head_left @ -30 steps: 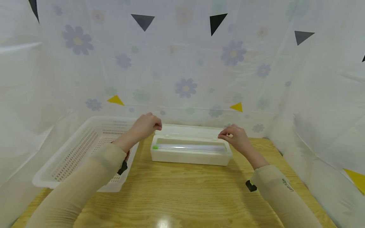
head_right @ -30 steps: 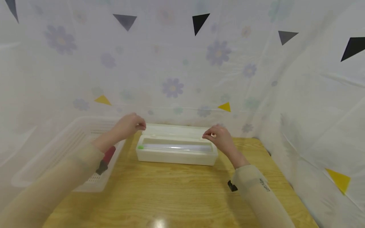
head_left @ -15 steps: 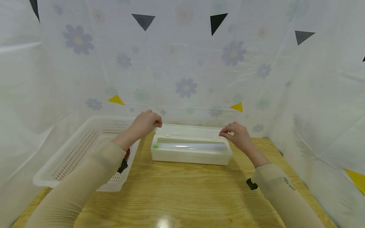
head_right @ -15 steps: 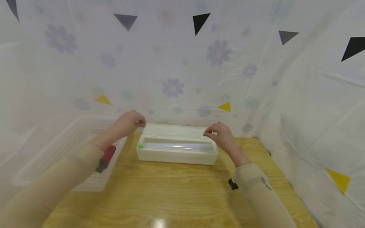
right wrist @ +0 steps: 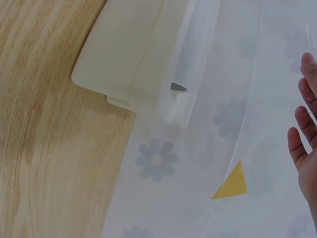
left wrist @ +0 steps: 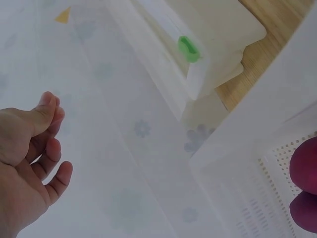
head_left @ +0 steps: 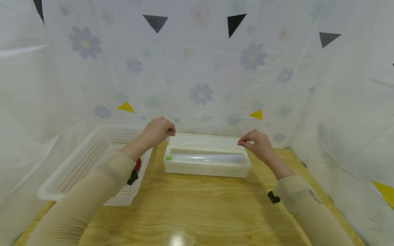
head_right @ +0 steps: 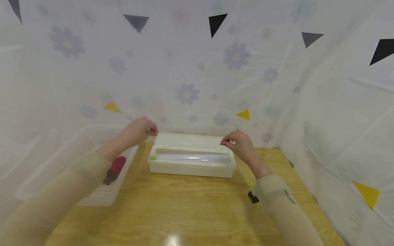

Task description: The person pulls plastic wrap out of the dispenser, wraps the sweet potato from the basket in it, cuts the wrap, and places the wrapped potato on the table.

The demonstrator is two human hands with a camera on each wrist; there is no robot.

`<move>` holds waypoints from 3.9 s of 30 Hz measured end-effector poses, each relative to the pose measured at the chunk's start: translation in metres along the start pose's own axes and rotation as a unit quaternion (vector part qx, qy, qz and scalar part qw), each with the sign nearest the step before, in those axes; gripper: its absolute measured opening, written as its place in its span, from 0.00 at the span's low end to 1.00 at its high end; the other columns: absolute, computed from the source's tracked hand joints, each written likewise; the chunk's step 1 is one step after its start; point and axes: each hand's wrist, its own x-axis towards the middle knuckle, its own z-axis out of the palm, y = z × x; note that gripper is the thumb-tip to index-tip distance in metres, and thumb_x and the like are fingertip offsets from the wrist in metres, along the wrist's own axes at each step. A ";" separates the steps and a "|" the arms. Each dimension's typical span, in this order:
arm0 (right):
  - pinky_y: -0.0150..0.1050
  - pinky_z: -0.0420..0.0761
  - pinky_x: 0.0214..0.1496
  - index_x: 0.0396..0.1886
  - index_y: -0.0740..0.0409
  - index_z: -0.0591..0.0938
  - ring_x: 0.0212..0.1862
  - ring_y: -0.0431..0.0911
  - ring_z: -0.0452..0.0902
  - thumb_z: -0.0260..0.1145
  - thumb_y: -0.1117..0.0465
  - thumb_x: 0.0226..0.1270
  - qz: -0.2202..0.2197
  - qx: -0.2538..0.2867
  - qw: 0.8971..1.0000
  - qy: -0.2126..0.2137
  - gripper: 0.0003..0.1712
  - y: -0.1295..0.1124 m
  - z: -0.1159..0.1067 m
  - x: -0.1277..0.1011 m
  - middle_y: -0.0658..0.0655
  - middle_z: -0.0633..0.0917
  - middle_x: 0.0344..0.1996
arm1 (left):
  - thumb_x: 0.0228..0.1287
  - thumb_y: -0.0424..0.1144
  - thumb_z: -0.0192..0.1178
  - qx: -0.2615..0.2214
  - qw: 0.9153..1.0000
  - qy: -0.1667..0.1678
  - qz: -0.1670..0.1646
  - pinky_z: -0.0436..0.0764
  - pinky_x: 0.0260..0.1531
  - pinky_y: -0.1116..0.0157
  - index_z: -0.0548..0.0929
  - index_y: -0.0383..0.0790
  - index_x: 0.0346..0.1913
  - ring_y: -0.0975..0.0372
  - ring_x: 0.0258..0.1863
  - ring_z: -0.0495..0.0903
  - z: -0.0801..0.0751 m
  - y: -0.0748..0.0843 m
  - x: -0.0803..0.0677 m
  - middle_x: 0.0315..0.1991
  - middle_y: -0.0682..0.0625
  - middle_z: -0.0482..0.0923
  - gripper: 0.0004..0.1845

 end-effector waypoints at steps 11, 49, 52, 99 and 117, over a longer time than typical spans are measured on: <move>0.43 0.72 0.30 0.26 0.51 0.86 0.29 0.41 0.71 0.75 0.63 0.48 -0.010 -0.001 1.000 0.003 0.05 -0.001 -0.003 0.002 0.46 0.83 0.23 | 0.62 0.37 0.63 0.008 1.000 0.002 0.000 0.76 0.41 0.57 0.86 0.42 0.33 0.55 0.36 0.75 -0.004 0.003 0.000 0.32 0.50 0.83 0.04; 0.38 0.71 0.31 0.27 0.52 0.86 0.30 0.43 0.70 0.76 0.63 0.47 -0.011 -0.011 1.000 0.010 0.07 -0.010 -0.021 0.009 0.46 0.82 0.23 | 0.61 0.37 0.63 0.013 1.000 0.013 0.015 0.75 0.42 0.57 0.86 0.41 0.33 0.54 0.38 0.75 -0.026 0.011 0.004 0.32 0.49 0.83 0.04; 0.39 0.71 0.31 0.28 0.52 0.86 0.30 0.45 0.71 0.76 0.64 0.47 -0.012 -0.008 1.000 0.011 0.07 -0.010 -0.022 0.010 0.46 0.82 0.23 | 0.61 0.37 0.63 0.012 1.000 0.012 0.015 0.75 0.42 0.57 0.86 0.42 0.33 0.55 0.38 0.75 -0.027 0.012 0.004 0.32 0.50 0.83 0.04; 0.39 0.71 0.31 0.27 0.52 0.86 0.31 0.42 0.72 0.76 0.63 0.46 -0.023 -0.029 0.999 0.008 0.07 -0.008 -0.033 0.017 0.47 0.83 0.24 | 0.60 0.38 0.63 0.011 0.999 0.029 0.035 0.75 0.40 0.58 0.86 0.41 0.35 0.55 0.37 0.75 -0.033 0.014 0.006 0.33 0.49 0.83 0.04; 0.41 0.72 0.33 0.27 0.55 0.86 0.31 0.42 0.71 0.76 0.65 0.46 -0.050 -0.031 0.998 0.014 0.07 -0.015 -0.044 0.031 0.50 0.85 0.25 | 0.61 0.38 0.63 0.018 0.998 0.042 0.039 0.76 0.40 0.57 0.86 0.40 0.37 0.54 0.38 0.76 -0.045 0.018 0.000 0.35 0.48 0.84 0.06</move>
